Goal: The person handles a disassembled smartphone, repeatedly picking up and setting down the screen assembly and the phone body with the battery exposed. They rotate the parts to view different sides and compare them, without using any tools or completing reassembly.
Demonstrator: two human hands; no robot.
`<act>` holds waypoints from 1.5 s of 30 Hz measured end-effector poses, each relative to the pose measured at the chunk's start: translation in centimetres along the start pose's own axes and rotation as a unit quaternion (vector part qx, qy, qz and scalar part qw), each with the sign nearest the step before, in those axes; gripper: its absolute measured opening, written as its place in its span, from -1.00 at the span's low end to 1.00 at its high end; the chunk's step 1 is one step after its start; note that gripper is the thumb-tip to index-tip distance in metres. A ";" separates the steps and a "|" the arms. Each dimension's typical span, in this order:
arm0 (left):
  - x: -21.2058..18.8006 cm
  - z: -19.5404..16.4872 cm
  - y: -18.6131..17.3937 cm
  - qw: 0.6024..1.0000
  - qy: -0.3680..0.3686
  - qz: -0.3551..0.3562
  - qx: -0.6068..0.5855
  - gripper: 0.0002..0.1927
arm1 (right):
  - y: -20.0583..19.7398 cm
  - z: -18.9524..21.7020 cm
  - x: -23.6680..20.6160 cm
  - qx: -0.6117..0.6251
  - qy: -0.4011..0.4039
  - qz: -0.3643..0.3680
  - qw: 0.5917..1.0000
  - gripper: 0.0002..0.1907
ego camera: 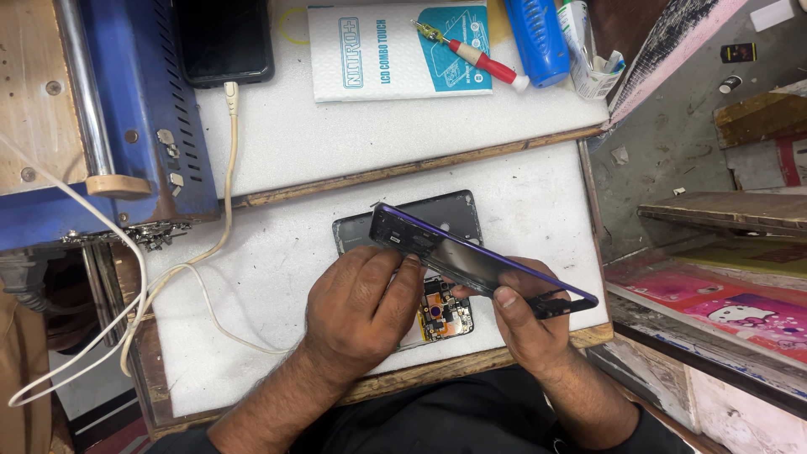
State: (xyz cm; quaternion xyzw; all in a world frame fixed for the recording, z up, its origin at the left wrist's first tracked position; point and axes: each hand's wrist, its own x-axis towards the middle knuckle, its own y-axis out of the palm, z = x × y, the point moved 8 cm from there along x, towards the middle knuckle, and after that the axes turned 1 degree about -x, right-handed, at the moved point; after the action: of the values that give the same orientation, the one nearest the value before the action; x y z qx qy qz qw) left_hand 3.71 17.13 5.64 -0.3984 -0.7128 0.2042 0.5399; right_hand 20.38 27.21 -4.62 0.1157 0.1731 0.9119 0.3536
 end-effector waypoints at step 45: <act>0.0 -0.4 -0.4 0.998 0.066 -0.013 0.014 -0.85 | -0.6 -0.2 0.1 0.032 0.009 -0.028 0.999 -0.81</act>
State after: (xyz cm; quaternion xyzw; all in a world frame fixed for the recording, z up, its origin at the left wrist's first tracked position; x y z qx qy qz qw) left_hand 3.91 16.88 6.02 -0.3941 -0.6777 0.1801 0.5941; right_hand 20.61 27.67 -5.04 0.1138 0.2090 0.8967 0.3732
